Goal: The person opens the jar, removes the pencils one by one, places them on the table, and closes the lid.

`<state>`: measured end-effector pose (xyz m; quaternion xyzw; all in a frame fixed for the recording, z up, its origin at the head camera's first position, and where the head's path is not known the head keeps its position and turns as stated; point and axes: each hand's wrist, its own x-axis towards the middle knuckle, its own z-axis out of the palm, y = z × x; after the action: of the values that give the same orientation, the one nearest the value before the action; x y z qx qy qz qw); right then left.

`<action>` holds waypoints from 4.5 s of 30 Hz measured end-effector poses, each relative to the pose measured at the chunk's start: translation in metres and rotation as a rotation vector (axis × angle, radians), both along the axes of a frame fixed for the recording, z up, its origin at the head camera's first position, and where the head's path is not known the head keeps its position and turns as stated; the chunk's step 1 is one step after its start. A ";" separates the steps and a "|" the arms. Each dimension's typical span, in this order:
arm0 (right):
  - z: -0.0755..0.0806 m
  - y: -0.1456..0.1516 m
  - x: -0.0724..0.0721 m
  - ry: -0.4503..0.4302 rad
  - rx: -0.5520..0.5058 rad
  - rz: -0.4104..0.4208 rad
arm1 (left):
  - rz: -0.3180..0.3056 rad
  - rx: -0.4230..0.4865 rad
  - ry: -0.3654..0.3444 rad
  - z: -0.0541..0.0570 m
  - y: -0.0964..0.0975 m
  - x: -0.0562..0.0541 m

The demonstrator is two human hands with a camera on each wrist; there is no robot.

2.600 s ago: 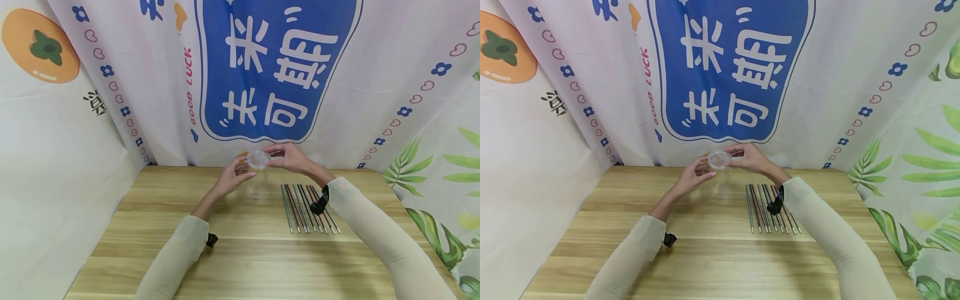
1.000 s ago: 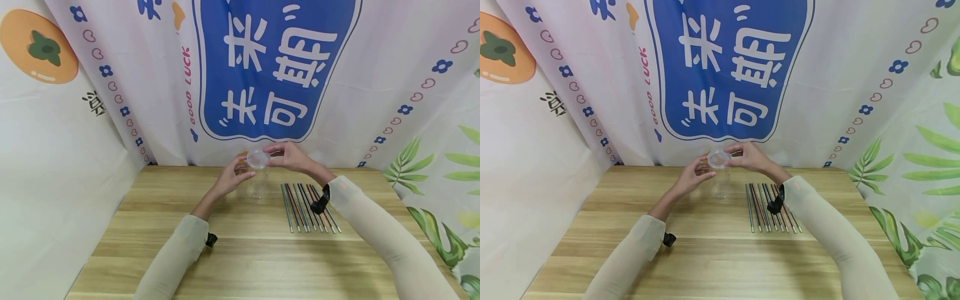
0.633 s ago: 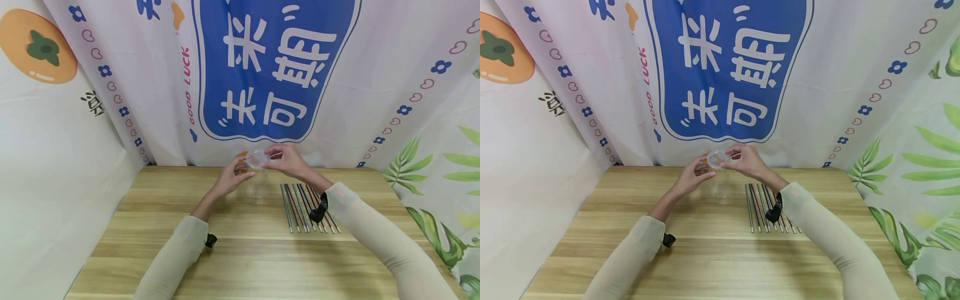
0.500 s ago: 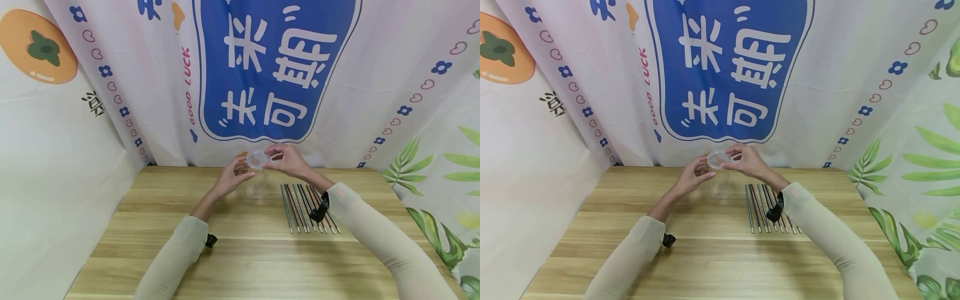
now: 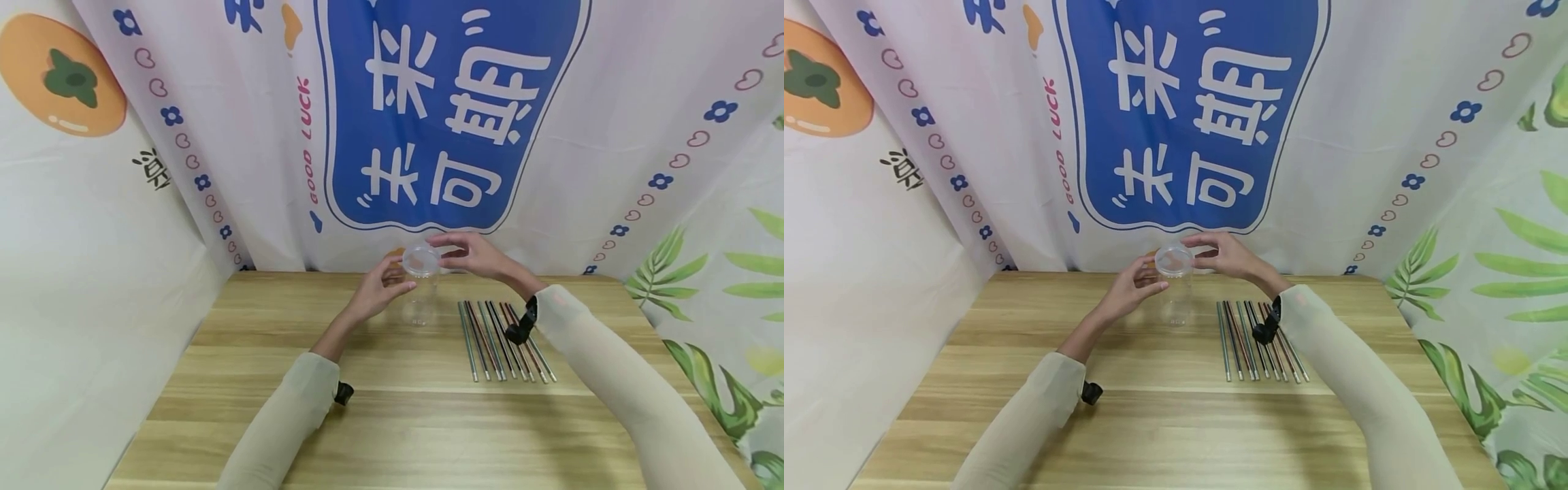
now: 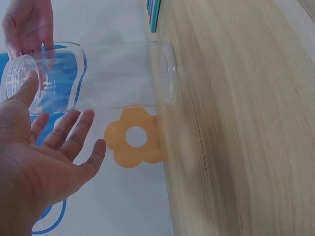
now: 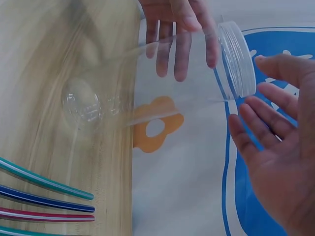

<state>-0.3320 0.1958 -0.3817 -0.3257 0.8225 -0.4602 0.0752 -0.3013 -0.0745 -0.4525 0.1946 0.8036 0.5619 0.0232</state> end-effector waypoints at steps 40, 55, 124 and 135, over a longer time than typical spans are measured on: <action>-0.004 -0.026 0.034 0.244 0.044 -0.294 | 0.013 -0.018 0.010 -0.001 0.001 0.001; 0.002 0.003 0.007 0.022 0.007 -0.019 | 0.006 -0.032 -0.005 0.001 0.000 0.001; 0.012 0.001 -0.006 0.037 0.110 0.062 | -0.017 -0.015 0.016 0.000 -0.001 0.000; 0.013 -0.008 0.008 0.187 0.111 -0.069 | 0.002 -0.022 0.014 0.000 0.001 0.002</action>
<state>-0.3237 0.1877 -0.3684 -0.3341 0.8608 -0.3840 -0.0001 -0.2995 -0.0735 -0.4525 0.1976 0.8101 0.5517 0.0192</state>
